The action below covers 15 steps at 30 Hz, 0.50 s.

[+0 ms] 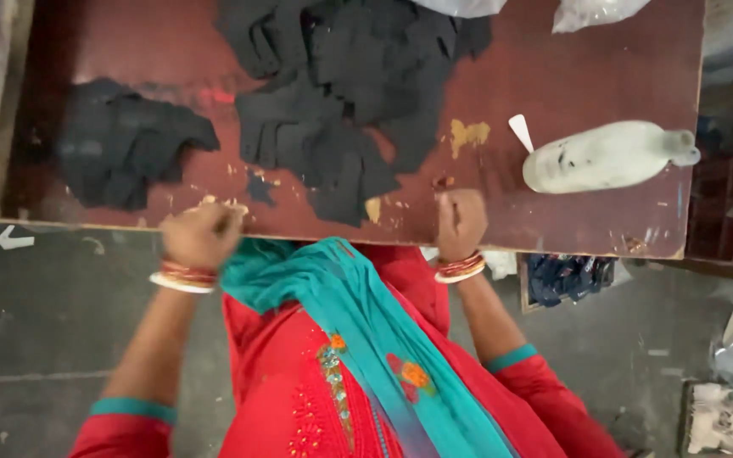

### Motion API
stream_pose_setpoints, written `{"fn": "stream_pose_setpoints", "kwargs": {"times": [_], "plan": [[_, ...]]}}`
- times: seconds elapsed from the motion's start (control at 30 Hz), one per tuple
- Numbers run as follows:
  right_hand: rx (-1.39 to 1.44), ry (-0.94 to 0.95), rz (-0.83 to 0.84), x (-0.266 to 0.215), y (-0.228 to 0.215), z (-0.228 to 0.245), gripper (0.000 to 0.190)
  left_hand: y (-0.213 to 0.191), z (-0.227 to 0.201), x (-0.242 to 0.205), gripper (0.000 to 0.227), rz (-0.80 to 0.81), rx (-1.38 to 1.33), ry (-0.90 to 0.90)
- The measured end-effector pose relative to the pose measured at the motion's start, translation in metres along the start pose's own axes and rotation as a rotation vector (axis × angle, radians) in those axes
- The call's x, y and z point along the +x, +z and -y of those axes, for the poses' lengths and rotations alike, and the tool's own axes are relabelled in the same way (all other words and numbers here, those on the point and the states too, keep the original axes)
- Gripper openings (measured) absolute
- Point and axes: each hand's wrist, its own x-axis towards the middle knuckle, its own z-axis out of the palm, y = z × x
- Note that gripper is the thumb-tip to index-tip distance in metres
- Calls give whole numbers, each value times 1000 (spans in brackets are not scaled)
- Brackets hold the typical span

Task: The person sorts and folds black fabric pieces on a wooden table. They pick up individual pieces, fold them, and place them into a pile or a nearby container. The person also moves a white bottle on the table during the process.

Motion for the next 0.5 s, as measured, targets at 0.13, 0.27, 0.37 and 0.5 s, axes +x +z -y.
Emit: {"fn": "stream_pose_setpoints", "kwargs": {"times": [0.13,0.27,0.37,0.5], "plan": [[-129,-119,26,33,-29,5,15,27,-79,36,22,226,-97,151],[-252,-310,351,45,-34,-19,51,75,-89,86,69,390,-66,604],[-242,-326,512,44,-27,-41,50,99,-96,123,75,593,34,702],[-231,-252,524,38,-26,-64,27,103,-116,140,59,767,59,607]]}}
